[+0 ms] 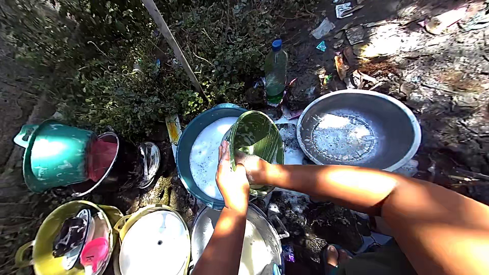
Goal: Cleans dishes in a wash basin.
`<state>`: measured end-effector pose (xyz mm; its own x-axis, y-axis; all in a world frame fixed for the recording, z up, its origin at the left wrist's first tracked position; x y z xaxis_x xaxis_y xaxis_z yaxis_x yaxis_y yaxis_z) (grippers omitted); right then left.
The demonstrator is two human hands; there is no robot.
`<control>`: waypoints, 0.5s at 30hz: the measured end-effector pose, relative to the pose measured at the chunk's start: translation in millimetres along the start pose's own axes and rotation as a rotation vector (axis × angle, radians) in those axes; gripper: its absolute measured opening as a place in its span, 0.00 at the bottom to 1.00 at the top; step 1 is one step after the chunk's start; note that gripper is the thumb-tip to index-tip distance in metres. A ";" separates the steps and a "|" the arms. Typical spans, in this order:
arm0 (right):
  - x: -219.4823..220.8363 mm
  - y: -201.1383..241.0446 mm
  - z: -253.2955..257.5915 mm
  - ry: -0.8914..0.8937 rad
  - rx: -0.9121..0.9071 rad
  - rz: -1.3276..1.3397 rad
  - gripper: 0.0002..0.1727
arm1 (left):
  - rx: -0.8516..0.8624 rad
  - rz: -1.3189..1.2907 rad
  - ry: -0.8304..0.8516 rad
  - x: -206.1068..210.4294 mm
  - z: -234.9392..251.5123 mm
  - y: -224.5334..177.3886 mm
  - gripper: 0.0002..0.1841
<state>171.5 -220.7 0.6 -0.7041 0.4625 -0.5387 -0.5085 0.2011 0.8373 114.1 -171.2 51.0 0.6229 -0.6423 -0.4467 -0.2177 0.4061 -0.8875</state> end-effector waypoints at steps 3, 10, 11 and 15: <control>-48.9 -23.6 36.2 -0.191 0.016 -0.357 0.18 | 0.075 0.042 0.017 0.7 -3.7 -6.5 0.32; 20.2 -78.9 -31.6 0.123 0.312 -0.236 0.30 | 0.165 -0.065 -0.022 4.5 -13.6 -4.5 0.28; 28.9 -62.1 -34.9 0.102 0.300 -0.116 0.30 | 0.153 -0.068 -0.034 5.1 -13.9 -2.5 0.27; 16.5 0.7 -21.9 -0.241 0.044 0.388 0.24 | 0.138 -0.014 -0.072 -6.1 -7.5 -0.1 0.26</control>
Point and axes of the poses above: each hand's wrist, its own z-axis towards the middle knuckle, its own x-axis out of the palm, y = z × x, the point moved 10 cm from there along z, towards the middle knuckle, and after that the axes turned 2 degrees about -x, right-handed, at the moved point
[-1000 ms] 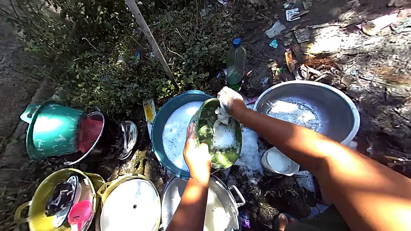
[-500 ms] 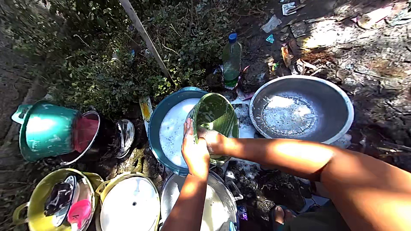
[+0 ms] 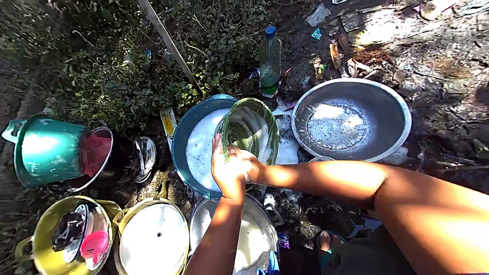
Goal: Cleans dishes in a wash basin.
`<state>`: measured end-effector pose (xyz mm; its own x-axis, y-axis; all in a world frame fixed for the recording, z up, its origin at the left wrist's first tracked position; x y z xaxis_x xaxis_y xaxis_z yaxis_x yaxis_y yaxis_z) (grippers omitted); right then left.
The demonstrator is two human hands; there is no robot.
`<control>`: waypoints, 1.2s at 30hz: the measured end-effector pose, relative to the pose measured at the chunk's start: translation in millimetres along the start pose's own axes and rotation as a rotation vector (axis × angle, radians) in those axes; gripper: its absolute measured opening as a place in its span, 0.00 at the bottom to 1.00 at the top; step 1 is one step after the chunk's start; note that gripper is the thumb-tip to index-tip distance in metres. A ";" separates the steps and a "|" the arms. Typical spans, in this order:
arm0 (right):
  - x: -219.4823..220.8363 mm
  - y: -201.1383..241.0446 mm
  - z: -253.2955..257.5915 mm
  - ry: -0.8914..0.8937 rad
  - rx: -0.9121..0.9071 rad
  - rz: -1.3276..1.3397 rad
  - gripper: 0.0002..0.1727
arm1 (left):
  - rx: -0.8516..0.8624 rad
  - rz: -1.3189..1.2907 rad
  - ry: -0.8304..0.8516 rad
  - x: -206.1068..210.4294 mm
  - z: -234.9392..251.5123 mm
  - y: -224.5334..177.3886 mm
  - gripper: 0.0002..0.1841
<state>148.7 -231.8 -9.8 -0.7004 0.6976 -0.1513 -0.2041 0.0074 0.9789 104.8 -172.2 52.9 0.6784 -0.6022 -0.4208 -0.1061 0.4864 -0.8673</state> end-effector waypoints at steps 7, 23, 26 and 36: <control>-11.1 14.9 -18.5 0.462 -0.308 -0.676 0.25 | -0.400 -0.396 -0.152 -48.6 34.1 16.4 0.28; -146.2 142.8 21.8 -0.439 -0.587 -0.579 0.18 | 0.023 -0.203 0.120 -38.7 36.4 -27.3 0.08; -88.0 144.1 -7.8 -0.332 -0.704 -0.525 0.13 | -0.032 -0.217 0.116 -27.7 29.7 -24.5 0.07; -147.0 121.7 60.8 -0.116 -0.390 -0.337 0.17 | 0.003 -0.413 -0.138 -73.7 36.9 -33.2 0.10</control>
<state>268.4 -289.9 139.9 -0.4765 0.7771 -0.4112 -0.6599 -0.0071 0.7513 85.2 -120.6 122.6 0.7546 -0.6562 0.0007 0.1962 0.2245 -0.9545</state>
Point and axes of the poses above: each hand's wrist, its own z-axis towards the middle knuckle, its own x-axis out of the palm, y = z × x, the point moved 10 cm from there along z, towards the middle knuckle, and after that the axes turned 2 degrees about -x, right-handed, at the moved point
